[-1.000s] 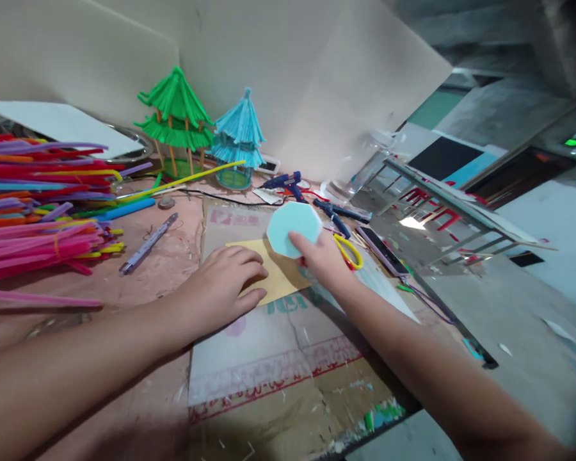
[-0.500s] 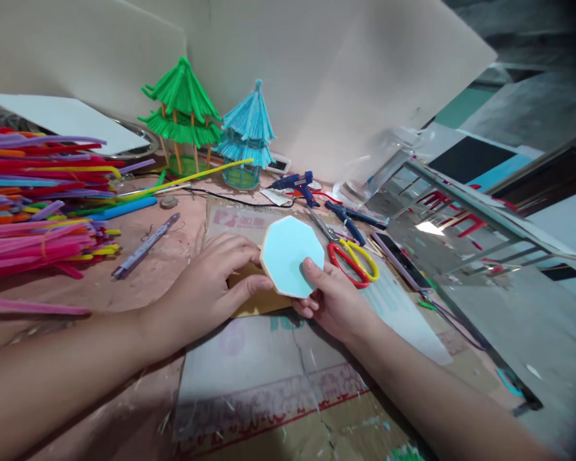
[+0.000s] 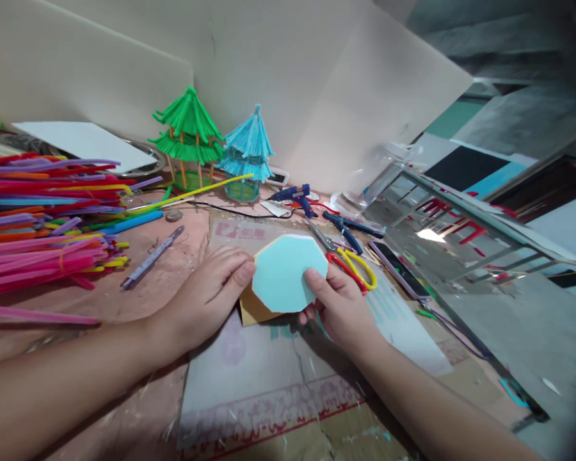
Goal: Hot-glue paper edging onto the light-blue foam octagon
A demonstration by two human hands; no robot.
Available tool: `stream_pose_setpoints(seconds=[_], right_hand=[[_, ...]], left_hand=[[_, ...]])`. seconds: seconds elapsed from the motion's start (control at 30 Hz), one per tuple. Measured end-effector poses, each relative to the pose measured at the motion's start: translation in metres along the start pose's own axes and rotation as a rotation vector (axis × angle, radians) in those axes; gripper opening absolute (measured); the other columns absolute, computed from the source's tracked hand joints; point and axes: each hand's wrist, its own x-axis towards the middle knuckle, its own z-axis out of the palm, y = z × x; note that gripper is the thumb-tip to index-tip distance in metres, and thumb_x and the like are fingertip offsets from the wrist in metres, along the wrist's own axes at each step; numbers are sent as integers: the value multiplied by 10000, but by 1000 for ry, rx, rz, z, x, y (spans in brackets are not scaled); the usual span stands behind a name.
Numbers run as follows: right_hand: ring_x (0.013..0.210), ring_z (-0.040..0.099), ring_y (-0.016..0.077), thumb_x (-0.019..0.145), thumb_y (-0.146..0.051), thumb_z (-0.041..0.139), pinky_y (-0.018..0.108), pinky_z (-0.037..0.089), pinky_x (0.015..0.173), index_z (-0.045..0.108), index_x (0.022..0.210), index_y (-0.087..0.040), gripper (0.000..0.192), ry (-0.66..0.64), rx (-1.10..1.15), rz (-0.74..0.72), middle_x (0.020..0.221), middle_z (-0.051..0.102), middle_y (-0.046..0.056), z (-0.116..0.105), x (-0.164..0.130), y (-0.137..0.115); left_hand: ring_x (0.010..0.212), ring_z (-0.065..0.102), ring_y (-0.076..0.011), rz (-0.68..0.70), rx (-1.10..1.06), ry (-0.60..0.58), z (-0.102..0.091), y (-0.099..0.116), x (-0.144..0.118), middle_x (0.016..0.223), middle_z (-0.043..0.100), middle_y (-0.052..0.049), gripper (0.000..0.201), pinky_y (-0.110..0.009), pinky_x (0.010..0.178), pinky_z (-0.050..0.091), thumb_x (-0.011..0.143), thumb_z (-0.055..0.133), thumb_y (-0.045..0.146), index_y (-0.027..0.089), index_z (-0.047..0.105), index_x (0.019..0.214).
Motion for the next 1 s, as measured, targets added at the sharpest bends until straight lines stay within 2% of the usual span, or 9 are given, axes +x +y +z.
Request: stream_pose_setpoints(seconds=[0.1, 0.23, 0.37, 0.5, 0.63, 0.73, 0.83, 0.9, 1.0], right_hand=[[409, 601, 122, 812, -522, 725, 198, 449, 395, 625, 832, -188, 349, 0, -3, -15, 522, 638, -25, 3, -1, -1], [432, 607, 123, 805, -509, 734, 203, 436, 406, 628, 818, -185, 341, 33, -2, -49, 555, 642, -20, 5, -1, 0], [484, 632, 132, 812, -487, 737, 217, 456, 451, 634, 815, -189, 315, 15, -4, -78, 592, 656, -10, 5, -1, 3], [493, 612, 131, 749, -515, 783, 237, 468, 496, 638, 766, -171, 374, -5, -45, -14, 583, 668, 12, 7, -4, 2], [491, 610, 127, 754, -593, 744, 225, 437, 496, 643, 664, -138, 475, -74, -101, 58, 534, 650, 38, 8, -7, 0], [491, 626, 134, 778, -594, 725, 224, 448, 495, 638, 664, -144, 473, -101, -55, 50, 532, 652, 36, 6, -6, 3], [461, 619, 136, 795, -558, 731, 216, 442, 449, 635, 709, -158, 420, -67, 17, 21, 541, 663, 28, 4, -5, 9], [535, 666, 157, 800, -531, 741, 231, 496, 488, 679, 821, -169, 368, -45, 58, -32, 655, 724, 46, 4, -6, 12], [889, 740, 230, 799, -480, 763, 334, 600, 765, 689, 1141, -231, 429, -57, 38, -182, 1054, 770, 83, 5, -13, 12]], left_hand=[[907, 566, -201, -5, 0, 7, 0, 0, 0, 917, 611, -40, 315, -347, 825, 455, 1012, 394, 394, 193, 572, 846], [853, 564, -202, 19, 66, 30, 1, 0, 1, 836, 604, -31, 315, -344, 779, 456, 980, 463, 403, 194, 562, 766], [865, 570, -202, 47, 91, 51, 2, -2, 1, 842, 619, -29, 307, -340, 787, 460, 987, 460, 399, 202, 576, 784], [856, 567, -204, 45, 92, 77, 0, -3, 1, 833, 619, -30, 332, -333, 776, 462, 1006, 422, 412, 205, 569, 792], [850, 567, -204, 31, 104, 88, -2, -2, 2, 829, 608, -34, 360, -337, 784, 462, 1022, 378, 401, 201, 556, 780], [831, 565, -205, 32, 114, 82, -3, -1, 2, 804, 599, -30, 374, -337, 769, 459, 1020, 375, 406, 204, 543, 754], [814, 557, -202, 44, 115, 61, -2, -2, 3, 785, 597, -25, 379, -332, 758, 447, 1012, 401, 421, 208, 529, 726], [807, 553, -198, 52, 108, 39, 1, -2, 3, 780, 597, -21, 373, -327, 753, 436, 1004, 433, 425, 204, 536, 722], [812, 557, -192, 55, 70, -7, 5, -1, 2, 781, 599, -15, 364, -320, 756, 425, 999, 459, 418, 194, 558, 729]])
